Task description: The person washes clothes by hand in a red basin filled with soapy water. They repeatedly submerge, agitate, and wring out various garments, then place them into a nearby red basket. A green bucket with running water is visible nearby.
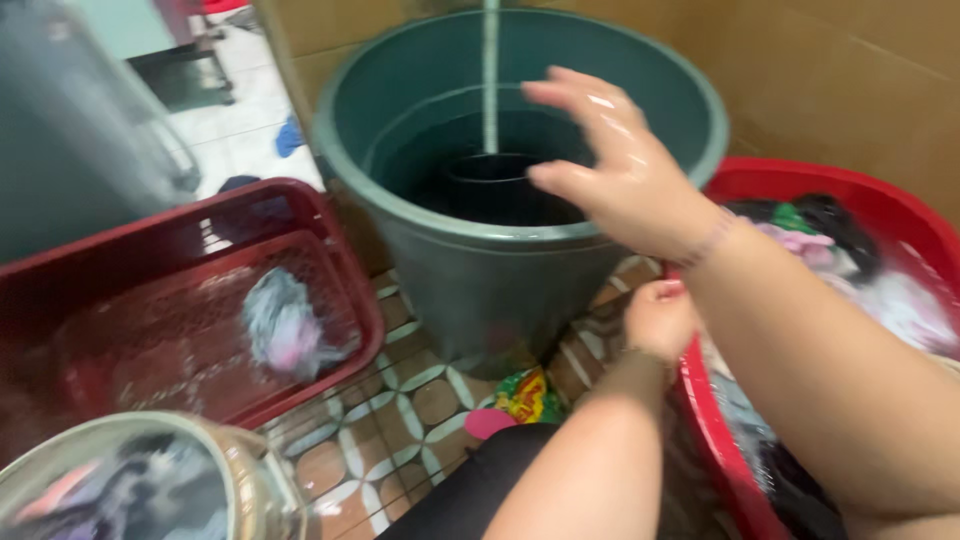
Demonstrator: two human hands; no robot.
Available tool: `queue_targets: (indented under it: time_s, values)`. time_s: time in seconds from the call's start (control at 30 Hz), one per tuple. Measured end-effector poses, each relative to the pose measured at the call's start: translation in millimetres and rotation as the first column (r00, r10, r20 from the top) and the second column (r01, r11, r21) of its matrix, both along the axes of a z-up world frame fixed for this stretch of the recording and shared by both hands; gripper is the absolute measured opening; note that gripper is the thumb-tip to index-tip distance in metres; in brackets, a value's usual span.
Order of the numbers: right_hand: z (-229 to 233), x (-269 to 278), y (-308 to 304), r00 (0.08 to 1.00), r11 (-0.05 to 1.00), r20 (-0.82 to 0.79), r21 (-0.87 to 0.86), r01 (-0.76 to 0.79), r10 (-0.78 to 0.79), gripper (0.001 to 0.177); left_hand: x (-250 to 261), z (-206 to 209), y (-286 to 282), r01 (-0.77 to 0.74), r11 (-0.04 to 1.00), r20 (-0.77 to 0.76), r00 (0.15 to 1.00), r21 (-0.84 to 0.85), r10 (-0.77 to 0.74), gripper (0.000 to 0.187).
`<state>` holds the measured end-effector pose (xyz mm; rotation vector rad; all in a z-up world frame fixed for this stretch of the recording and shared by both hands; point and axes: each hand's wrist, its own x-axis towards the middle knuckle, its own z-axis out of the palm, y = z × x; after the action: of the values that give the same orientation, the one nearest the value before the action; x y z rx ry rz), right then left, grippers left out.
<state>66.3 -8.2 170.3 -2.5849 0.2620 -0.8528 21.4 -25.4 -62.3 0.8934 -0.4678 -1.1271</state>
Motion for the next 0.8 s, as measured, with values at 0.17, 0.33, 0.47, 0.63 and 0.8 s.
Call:
queue_targets:
  time_s: [0.17, 0.33, 0.47, 0.63, 0.8]
  values:
    - [-98.9, -173.9, -139.7, 0.774, 0.778, 0.087, 0.111, 0.619, -0.628, 0.055, -16.9, 10.0, -1.2, -0.127, 0.98, 0.287, 0.955, 0.153, 0.079, 0.032]
    - [-201.3, -357.7, -227.6, 0.233, 0.232, 0.007, 0.11, 0.966, -0.973, 0.036, -27.5, 22.2, 12.4, -0.004, 1.0, 0.397, 0.918, 0.026, -0.007, 0.034]
    - [-266.3, -405.8, -236.1, 0.152, 0.132, -0.3, 0.086, 0.988, -0.942, 0.057, -33.0, 33.1, 10.6, 0.002, 0.999, 0.446, 0.895, -0.038, 0.015, 0.029]
    - [-267.0, -379.4, -239.9, 0.203, 0.267, -0.665, 0.005, 0.964, -0.719, 0.068, -40.1, 30.6, 9.2, 0.027, 0.999, 0.512, 0.859, -0.027, -0.009, 0.028]
    - [-199.9, -351.3, -198.7, 0.692, 0.317, -0.247, 0.751, 0.579, -0.678, 0.038, -45.8, 29.2, 5.7, 0.117, 0.993, 0.481, 0.871, -0.001, -0.102, 0.031]
